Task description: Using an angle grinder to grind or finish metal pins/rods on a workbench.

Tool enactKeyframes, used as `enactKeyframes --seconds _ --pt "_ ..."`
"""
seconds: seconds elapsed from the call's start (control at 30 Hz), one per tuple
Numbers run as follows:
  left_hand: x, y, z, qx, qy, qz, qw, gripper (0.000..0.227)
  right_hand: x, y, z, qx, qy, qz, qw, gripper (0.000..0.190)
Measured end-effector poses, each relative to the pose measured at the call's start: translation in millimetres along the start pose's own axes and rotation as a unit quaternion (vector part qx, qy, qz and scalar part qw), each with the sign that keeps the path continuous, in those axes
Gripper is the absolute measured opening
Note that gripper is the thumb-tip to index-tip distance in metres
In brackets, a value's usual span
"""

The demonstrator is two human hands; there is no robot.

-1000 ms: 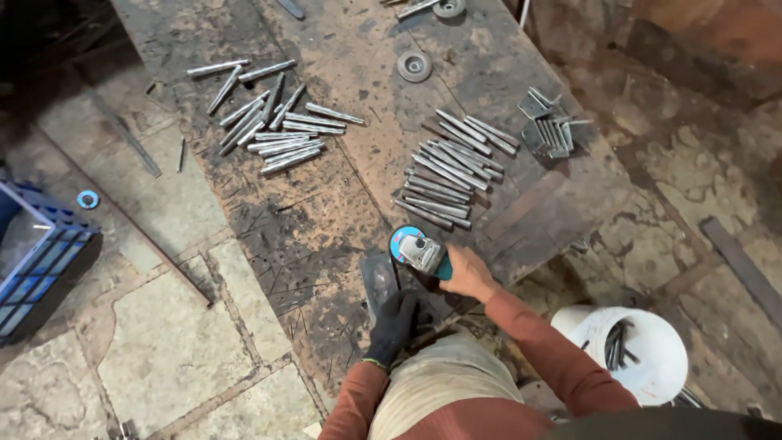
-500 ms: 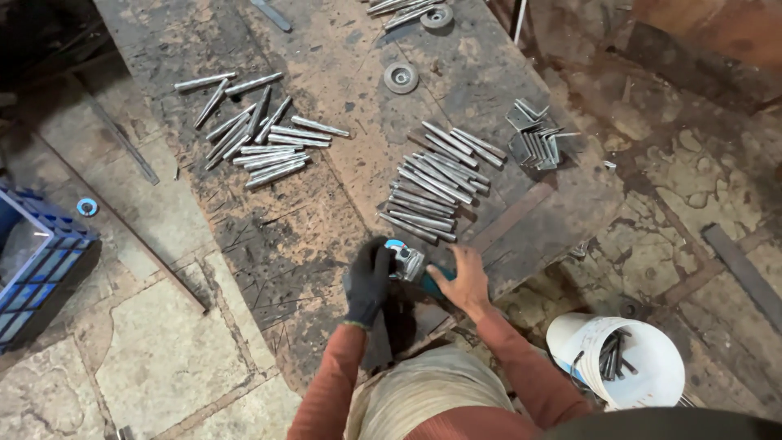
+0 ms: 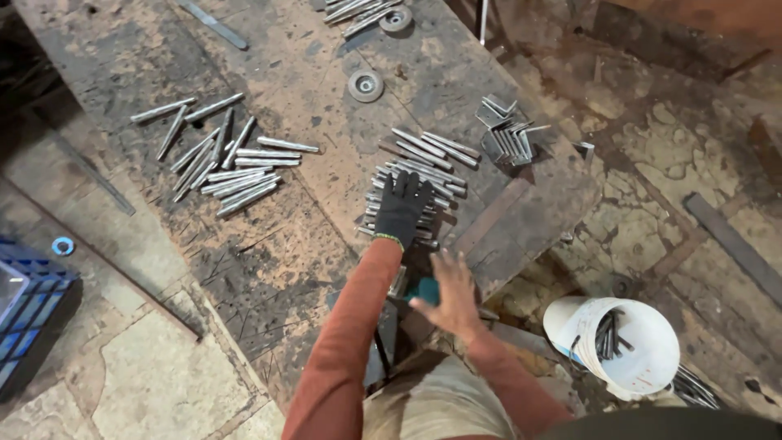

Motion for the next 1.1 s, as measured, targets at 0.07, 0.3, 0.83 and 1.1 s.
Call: enactKeyframes --seconds 0.07,0.3,0.83,1.1 --pt "11 0 -6 -0.014 0.017 -0.042 0.999 0.048 11 -2 -25 -0.052 -0.017 -0.047 0.997 0.111" --pt "23 89 -1 -0.054 -0.008 -0.176 0.983 0.080 -9 -21 -10 0.024 0.019 0.044 0.999 0.085" --pt "11 -58 -30 -0.008 -0.043 -0.201 0.979 0.034 -7 -37 37 0.170 -0.146 0.127 0.966 0.028" --pt "-36 34 -35 -0.065 -0.094 -0.050 0.992 0.037 -12 -27 25 0.100 -0.104 0.169 0.975 0.020"
Point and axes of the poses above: each hand's wrist, its own x-axis towards the middle knuckle, its own y-axis out of the back of the hand, z = x × y, the point moved 9 cm from there along x, towards the middle knuckle, and after that the axes turned 5 degrees about -y, right-handed, at the moved point
